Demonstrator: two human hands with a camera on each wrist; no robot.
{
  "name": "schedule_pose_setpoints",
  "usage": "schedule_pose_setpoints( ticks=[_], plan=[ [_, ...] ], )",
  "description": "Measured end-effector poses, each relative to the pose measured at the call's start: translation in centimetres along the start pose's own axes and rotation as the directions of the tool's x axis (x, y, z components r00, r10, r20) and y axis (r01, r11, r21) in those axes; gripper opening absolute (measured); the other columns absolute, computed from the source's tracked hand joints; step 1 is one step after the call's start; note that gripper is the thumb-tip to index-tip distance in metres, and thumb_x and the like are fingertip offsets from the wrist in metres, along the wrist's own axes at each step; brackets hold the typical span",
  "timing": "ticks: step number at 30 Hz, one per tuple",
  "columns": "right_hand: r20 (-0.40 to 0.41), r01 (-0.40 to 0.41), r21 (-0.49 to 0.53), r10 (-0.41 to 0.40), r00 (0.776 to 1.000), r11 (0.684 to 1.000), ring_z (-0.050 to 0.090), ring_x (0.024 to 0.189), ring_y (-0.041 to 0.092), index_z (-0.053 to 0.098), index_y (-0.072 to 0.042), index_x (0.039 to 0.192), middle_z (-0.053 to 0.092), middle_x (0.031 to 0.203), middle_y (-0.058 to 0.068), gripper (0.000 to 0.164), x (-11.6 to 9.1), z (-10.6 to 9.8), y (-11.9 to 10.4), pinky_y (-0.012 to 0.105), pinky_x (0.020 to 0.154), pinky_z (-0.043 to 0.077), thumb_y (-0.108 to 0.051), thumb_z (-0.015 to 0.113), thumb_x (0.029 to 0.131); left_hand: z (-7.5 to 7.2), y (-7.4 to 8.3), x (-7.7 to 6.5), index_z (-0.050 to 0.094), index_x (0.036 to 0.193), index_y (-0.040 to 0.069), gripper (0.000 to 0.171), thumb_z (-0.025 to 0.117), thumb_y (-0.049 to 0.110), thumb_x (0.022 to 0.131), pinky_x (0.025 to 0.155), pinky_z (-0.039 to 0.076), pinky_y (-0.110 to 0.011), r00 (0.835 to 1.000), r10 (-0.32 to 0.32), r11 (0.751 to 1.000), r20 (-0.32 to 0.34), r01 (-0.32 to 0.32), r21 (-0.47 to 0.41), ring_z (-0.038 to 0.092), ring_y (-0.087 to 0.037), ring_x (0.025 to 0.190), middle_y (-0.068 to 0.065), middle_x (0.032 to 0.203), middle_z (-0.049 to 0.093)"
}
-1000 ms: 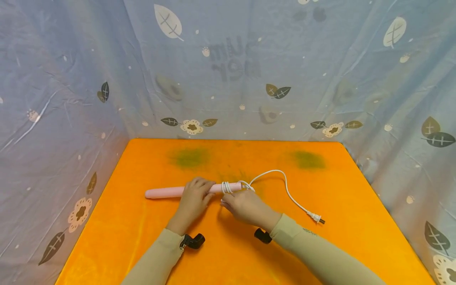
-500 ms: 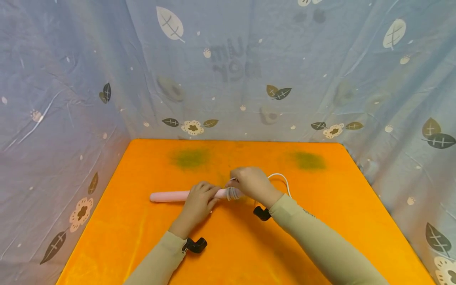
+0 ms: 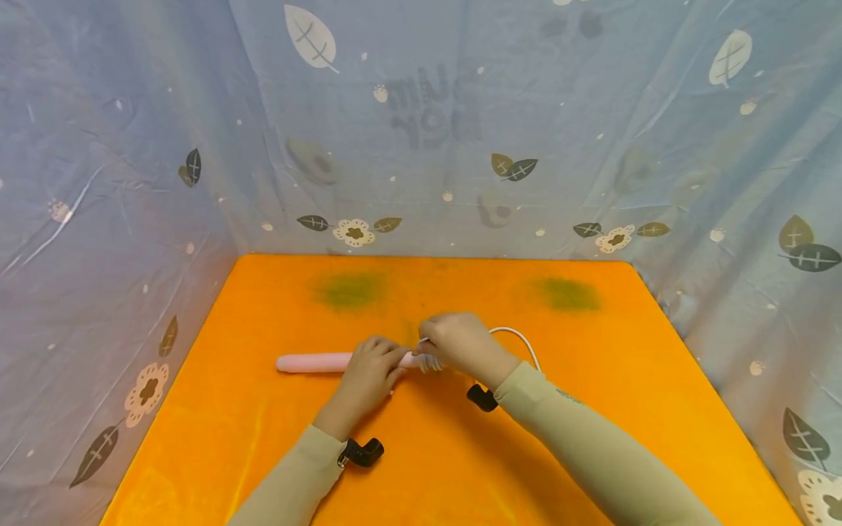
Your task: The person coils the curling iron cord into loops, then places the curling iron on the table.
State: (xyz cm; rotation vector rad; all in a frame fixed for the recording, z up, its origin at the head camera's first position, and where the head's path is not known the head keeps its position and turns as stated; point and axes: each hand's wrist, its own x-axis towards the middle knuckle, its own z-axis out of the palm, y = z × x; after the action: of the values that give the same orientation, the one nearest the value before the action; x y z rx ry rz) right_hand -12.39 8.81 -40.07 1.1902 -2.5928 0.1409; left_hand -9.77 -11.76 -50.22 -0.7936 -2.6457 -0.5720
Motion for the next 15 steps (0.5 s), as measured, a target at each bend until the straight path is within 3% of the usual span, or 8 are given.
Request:
schedule_pose_setpoints(
  ticks=[2, 4, 9, 12, 15],
  plan=[
    [0.041, 0.006, 0.004, -0.006, 0.999, 1.0, 0.045, 0.049, 0.005, 0.059, -0.019, 0.074, 0.051, 0.064, -0.009, 0.023, 0.2, 0.1, -0.2, 0.019, 0.044, 0.038, -0.032, 0.07, 0.089, 0.2, 0.2, -0.1, 0.07, 0.118, 0.012, 0.03, 0.072, 0.024, 0.089, 0.089, 0.041, -0.044, 1.0, 0.015, 1.0, 0.01, -0.015, -0.001, 0.053, -0.026, 0.105, -0.002, 0.108, 0.065],
    [0.092, -0.042, 0.03, 0.039, 0.995, 0.999, 0.044, 0.049, 0.005, 0.059, -0.019, 0.074, 0.05, 0.064, -0.009, 0.024, 0.5, 0.4, -0.1, 0.019, 0.045, 0.038, -0.033, 0.069, 0.09, 0.3, 0.3, -0.2, 0.07, 0.119, 0.012, 0.032, 0.07, 0.026, 0.09, 0.089, 0.041, -0.044, 1.0, 0.022, 1.0, 0.021, -0.022, 0.001, 0.053, -0.025, 0.106, -0.002, 0.108, 0.065],
    [0.193, -0.257, 0.129, 0.23, 0.954, 0.958, 0.046, 0.052, 0.003, 0.058, -0.021, 0.07, 0.051, 0.064, -0.011, 0.027, 0.6, 0.7, 1.3, 0.021, 0.051, 0.042, -0.04, 0.07, 0.086, 0.5, 0.2, -0.3, 0.069, 0.12, 0.013, 0.034, 0.07, 0.029, 0.09, 0.09, 0.041, -0.044, 1.0, 0.012, 1.0, 0.024, -0.013, 0.008, 0.053, -0.025, 0.108, -0.002, 0.11, 0.065],
    [0.221, -0.324, 0.165, 0.285, 0.932, 0.932, 0.048, 0.054, 0.003, 0.058, -0.022, 0.07, 0.053, 0.064, -0.012, 0.027, 0.4, 0.3, 2.2, 0.022, 0.053, 0.044, -0.041, 0.071, 0.085, 0.4, 0.1, -0.3, 0.069, 0.119, 0.013, 0.035, 0.072, 0.028, 0.088, 0.089, 0.042, -0.043, 1.0, -0.001, 1.0, 0.003, 0.001, 0.003, 0.053, -0.026, 0.108, -0.002, 0.111, 0.065],
    [0.223, -0.337, 0.207, 0.292, 0.93, 0.918, 0.049, 0.053, 0.005, 0.059, -0.021, 0.069, 0.053, 0.062, -0.011, 0.028, 0.1, -0.5, 2.8, 0.024, 0.052, 0.044, -0.039, 0.073, 0.085, 0.2, -0.1, -0.3, 0.069, 0.12, 0.013, 0.036, 0.074, 0.026, 0.087, 0.089, 0.042, -0.044, 1.0, 0.002, 1.0, -0.023, -0.002, -0.002, 0.053, -0.026, 0.108, -0.003, 0.111, 0.065]
  ],
)
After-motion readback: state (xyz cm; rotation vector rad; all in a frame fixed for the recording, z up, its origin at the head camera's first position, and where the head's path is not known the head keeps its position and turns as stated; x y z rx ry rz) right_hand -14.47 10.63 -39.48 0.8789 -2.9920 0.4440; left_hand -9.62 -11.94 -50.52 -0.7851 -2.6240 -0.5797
